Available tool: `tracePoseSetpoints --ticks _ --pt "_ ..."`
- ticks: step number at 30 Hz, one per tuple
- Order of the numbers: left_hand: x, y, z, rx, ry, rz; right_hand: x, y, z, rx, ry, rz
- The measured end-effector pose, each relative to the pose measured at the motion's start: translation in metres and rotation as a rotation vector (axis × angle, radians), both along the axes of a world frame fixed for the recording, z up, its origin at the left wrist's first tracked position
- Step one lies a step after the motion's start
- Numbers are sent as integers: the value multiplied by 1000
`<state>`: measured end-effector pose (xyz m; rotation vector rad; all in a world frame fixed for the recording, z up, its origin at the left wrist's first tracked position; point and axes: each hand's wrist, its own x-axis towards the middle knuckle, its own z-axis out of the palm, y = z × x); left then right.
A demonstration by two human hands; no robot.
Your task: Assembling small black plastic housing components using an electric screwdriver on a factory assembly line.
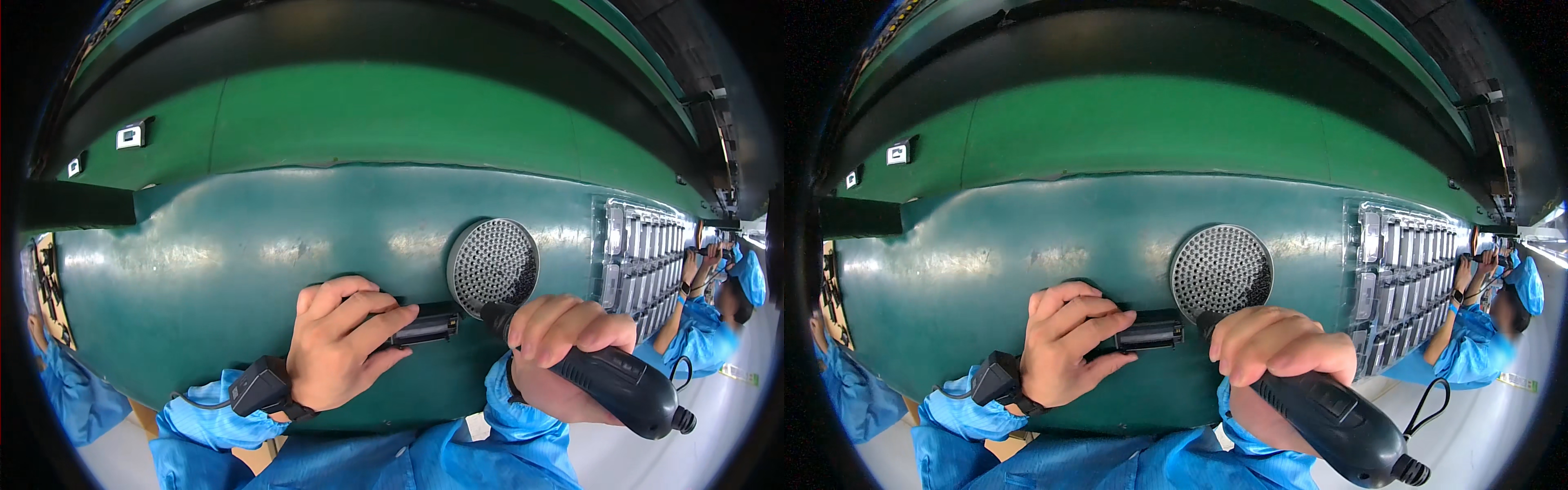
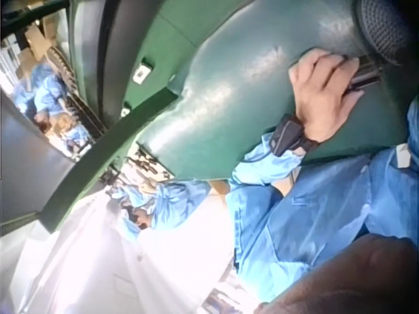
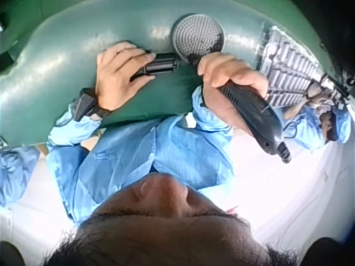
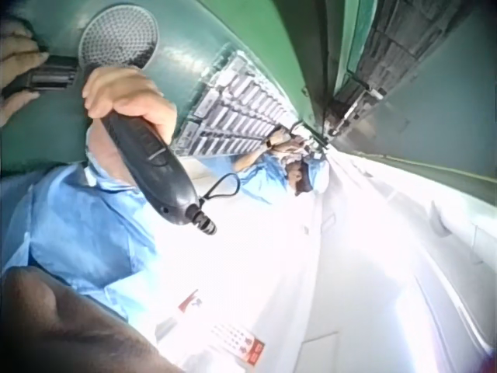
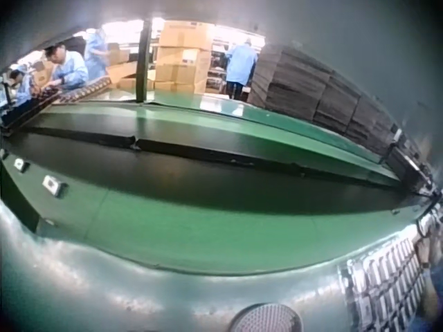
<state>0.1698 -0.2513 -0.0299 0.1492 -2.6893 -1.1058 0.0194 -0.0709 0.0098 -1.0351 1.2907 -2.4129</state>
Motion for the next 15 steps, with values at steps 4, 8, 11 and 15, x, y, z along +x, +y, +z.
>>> tracePoseSetpoints --ticks 4,8,11,15 --pt "0 0 -1 10 3 3 -1 1 -4 11 -1 -16" --pt "0 0 -2 15 16 15 0 -2 -5 5 -21 -50" --pt "0 0 -2 21 18 21 -1 -2 -7 9 -7 -33" --pt "2 1 -5 33 37 19 1 -7 -6 24 10 -105"
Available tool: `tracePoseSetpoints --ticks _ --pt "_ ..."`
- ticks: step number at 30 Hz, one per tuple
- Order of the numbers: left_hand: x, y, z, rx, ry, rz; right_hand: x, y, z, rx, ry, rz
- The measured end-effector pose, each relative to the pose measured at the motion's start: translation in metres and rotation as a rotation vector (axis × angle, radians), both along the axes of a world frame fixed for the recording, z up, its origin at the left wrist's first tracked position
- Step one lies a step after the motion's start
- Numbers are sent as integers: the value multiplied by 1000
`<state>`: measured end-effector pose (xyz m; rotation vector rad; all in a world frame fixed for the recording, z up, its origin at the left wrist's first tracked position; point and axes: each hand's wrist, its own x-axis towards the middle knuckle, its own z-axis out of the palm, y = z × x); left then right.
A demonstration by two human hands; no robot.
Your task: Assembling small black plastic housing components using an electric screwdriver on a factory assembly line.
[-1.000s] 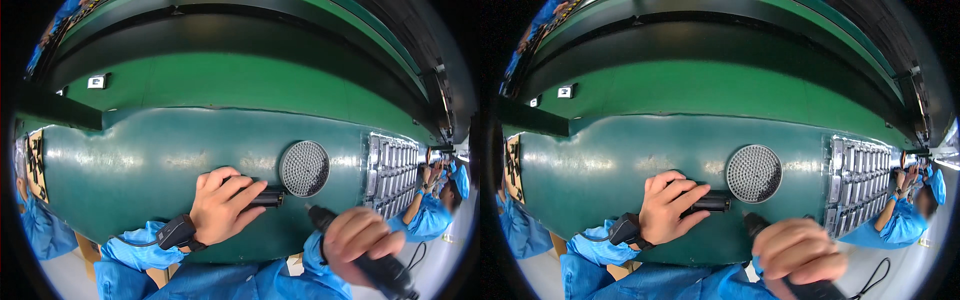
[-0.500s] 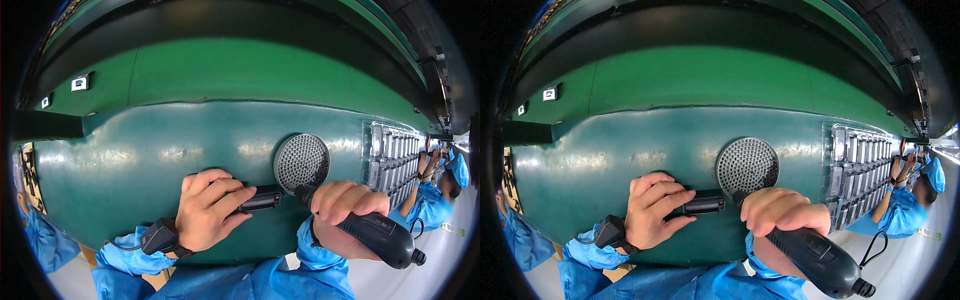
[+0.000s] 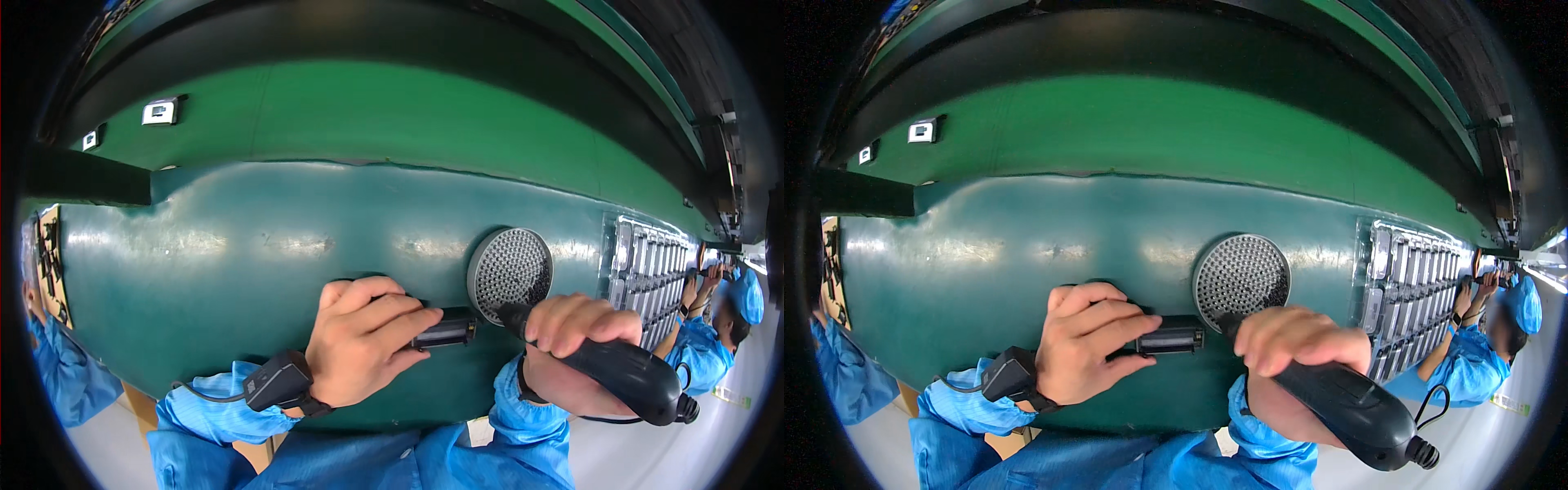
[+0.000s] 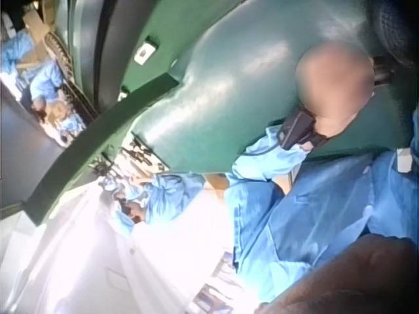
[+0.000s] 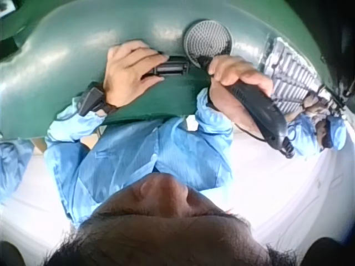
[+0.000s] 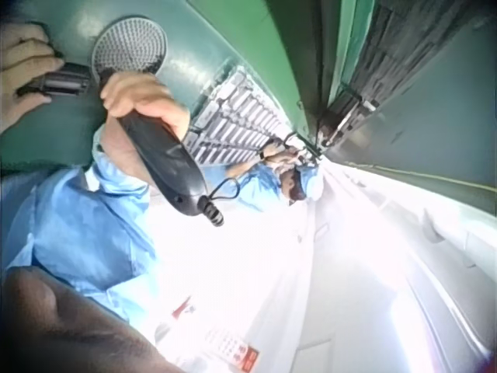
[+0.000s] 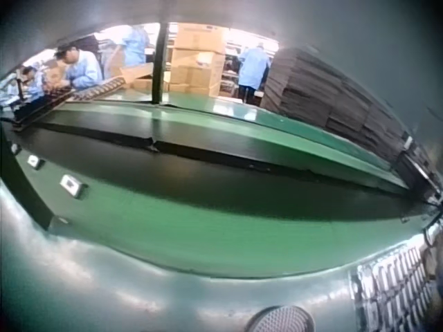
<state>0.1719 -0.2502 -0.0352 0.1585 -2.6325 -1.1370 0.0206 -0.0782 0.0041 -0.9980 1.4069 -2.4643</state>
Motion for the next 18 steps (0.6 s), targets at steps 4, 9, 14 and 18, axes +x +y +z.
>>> tracePoseSetpoints --ticks 4,9,14,18 --pt "0 0 0 34 10 11 13 3 21 -91 35 -108" --pt "-1 -3 -1 82 -8 10 36 -16 17 -152 39 -6" --pt "0 -5 -1 88 -21 11 43 -24 11 2 53 140" --pt "-1 -3 -1 104 -4 18 44 -27 8 46 74 152"
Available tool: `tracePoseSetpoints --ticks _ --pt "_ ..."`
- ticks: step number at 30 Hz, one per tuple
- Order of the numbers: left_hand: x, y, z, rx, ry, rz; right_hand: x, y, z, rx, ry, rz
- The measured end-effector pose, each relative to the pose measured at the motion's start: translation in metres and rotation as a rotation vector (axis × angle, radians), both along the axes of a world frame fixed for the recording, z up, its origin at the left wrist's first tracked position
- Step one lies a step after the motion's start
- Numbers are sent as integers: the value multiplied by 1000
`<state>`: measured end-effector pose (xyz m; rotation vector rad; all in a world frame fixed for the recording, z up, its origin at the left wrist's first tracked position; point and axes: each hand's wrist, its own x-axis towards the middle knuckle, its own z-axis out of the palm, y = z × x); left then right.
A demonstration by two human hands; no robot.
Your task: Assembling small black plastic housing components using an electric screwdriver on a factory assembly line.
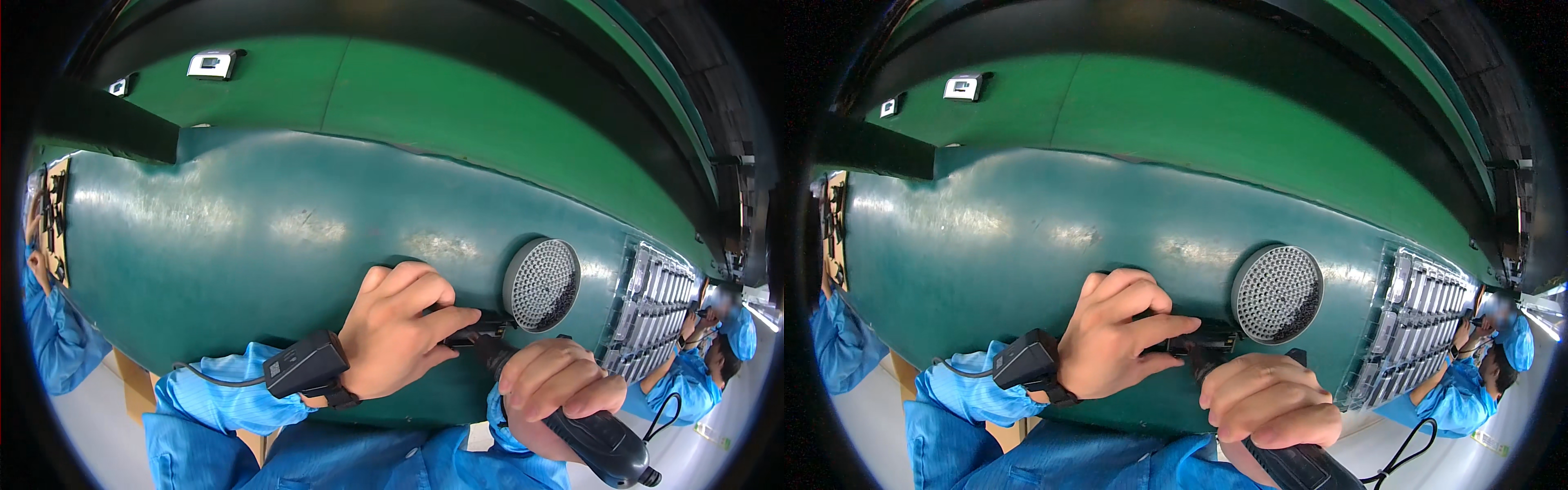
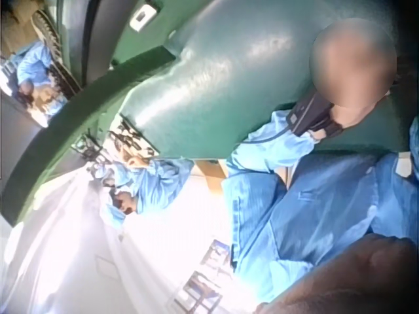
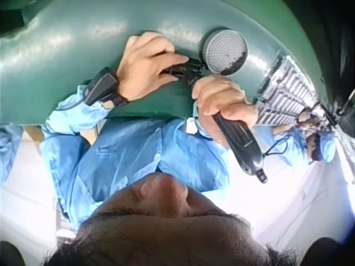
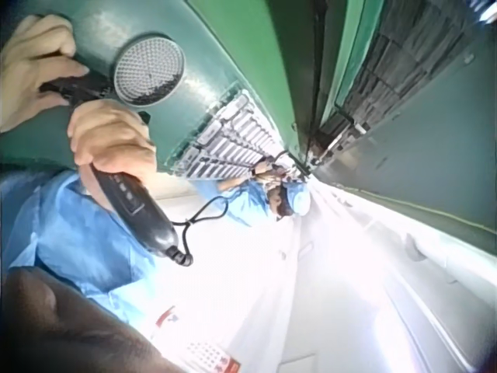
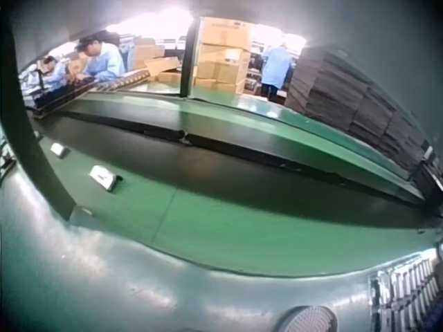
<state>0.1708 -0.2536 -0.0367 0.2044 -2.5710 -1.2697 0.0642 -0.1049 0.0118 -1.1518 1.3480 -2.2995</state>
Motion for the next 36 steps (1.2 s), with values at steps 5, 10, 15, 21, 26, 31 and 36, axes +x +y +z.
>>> tracePoseSetpoints --ticks 5,10,15,21,26,31,36 --pt "1 0 0 10 5 3 1 -3 -3 -18 -10 6" --pt "1 0 -1 8 10 9 3 -6 -2 -31 -30 8" --pt "1 0 -1 7 16 13 2 -6 -3 -34 -27 15" --pt "1 0 -2 4 16 14 3 -6 -3 -39 -21 2" --pt "2 0 -2 13 15 14 5 -6 -4 -18 -30 3" --pt "3 0 -2 24 13 9 8 -10 -2 23 -49 22" --pt "0 -1 -2 8 15 5 9 -11 -3 93 28 51"
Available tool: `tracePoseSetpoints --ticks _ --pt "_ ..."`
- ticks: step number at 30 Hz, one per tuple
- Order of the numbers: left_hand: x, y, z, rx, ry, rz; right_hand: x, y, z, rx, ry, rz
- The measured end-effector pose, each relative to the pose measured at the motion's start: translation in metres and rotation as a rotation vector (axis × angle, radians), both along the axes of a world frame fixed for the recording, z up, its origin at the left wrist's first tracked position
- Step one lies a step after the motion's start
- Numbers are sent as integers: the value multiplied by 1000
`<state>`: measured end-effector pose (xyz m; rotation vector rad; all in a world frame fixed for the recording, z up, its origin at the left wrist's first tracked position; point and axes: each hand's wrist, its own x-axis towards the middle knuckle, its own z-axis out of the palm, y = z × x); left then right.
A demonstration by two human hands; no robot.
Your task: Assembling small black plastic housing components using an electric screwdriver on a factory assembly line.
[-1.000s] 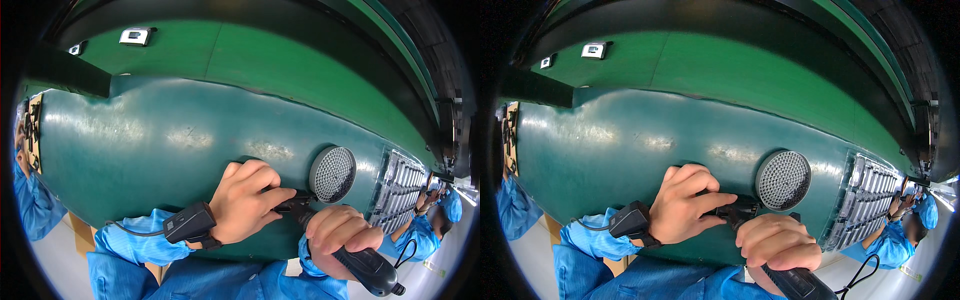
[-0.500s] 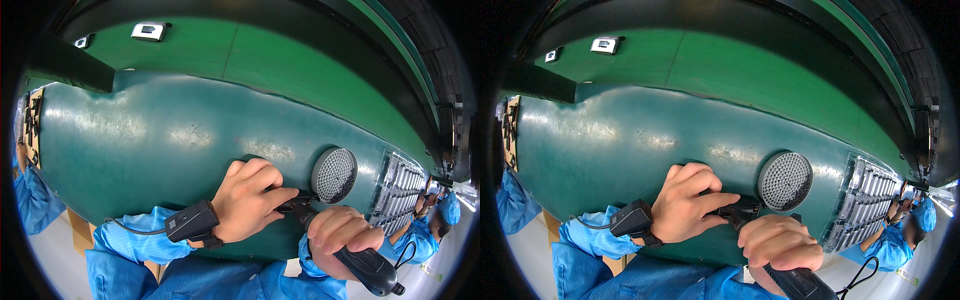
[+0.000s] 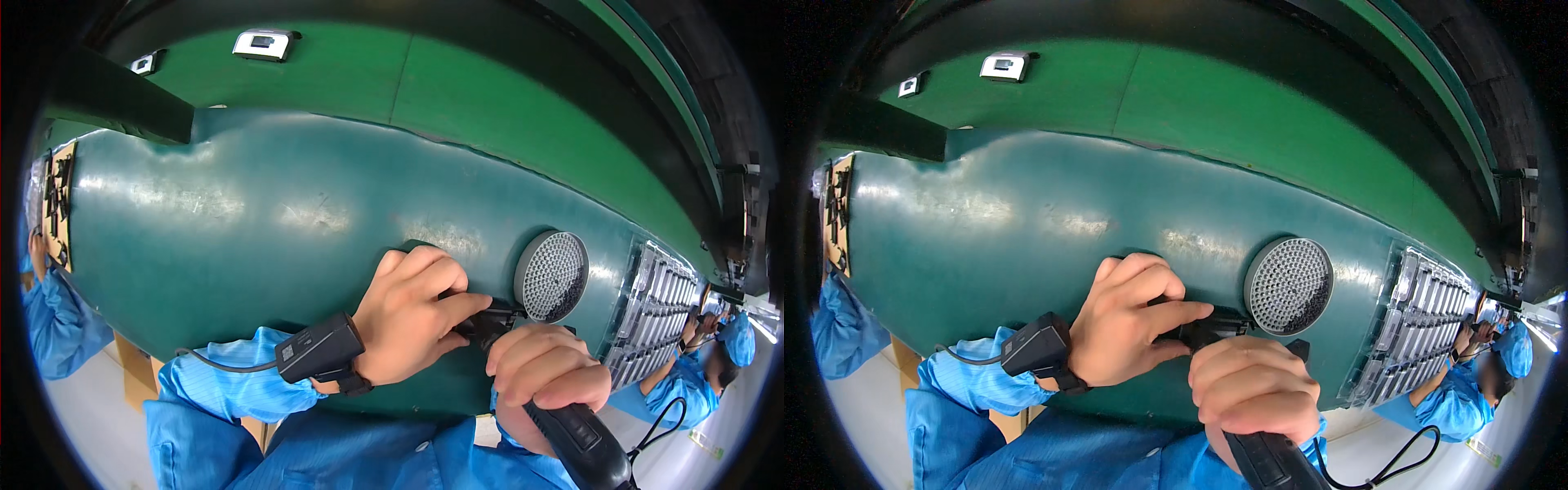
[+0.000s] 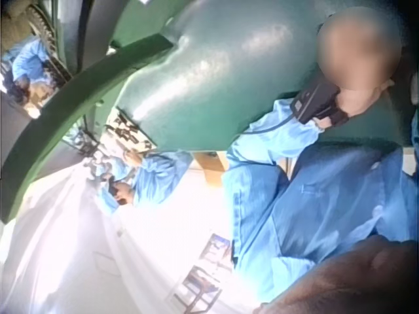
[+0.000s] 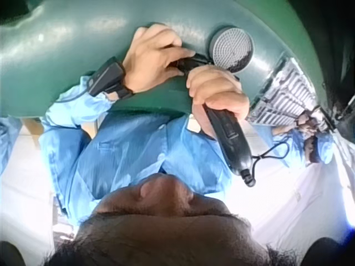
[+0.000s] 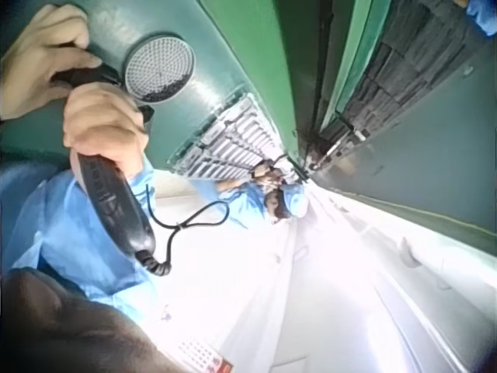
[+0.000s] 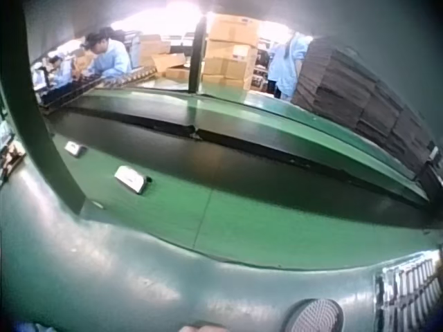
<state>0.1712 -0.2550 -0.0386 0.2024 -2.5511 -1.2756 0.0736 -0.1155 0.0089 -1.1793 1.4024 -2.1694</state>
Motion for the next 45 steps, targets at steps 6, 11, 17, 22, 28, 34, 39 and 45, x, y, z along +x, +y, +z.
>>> tracePoseSetpoints --ticks 6,11,17,22,28,34,39,45 --pt "-1 3 -2 -35 14 7 -3 0 -5 -57 22 16" --pt "1 2 4 -48 33 -19 -28 38 29 -113 52 35" --pt "1 5 7 -104 -4 -30 -60 60 9 -243 -40 -246" --pt "-2 4 9 -163 -41 -27 -63 55 -2 -237 -45 -158" --pt "-4 3 9 -163 -57 -40 -67 53 -8 -231 -93 -212" --pt "-3 3 11 -146 -64 -54 -68 52 -9 -187 -89 -203" --pt "0 2 9 -139 -44 -29 -65 43 -4 -134 -66 -192" --pt "2 3 7 -112 -6 -9 -45 47 19 -320 -44 -305"
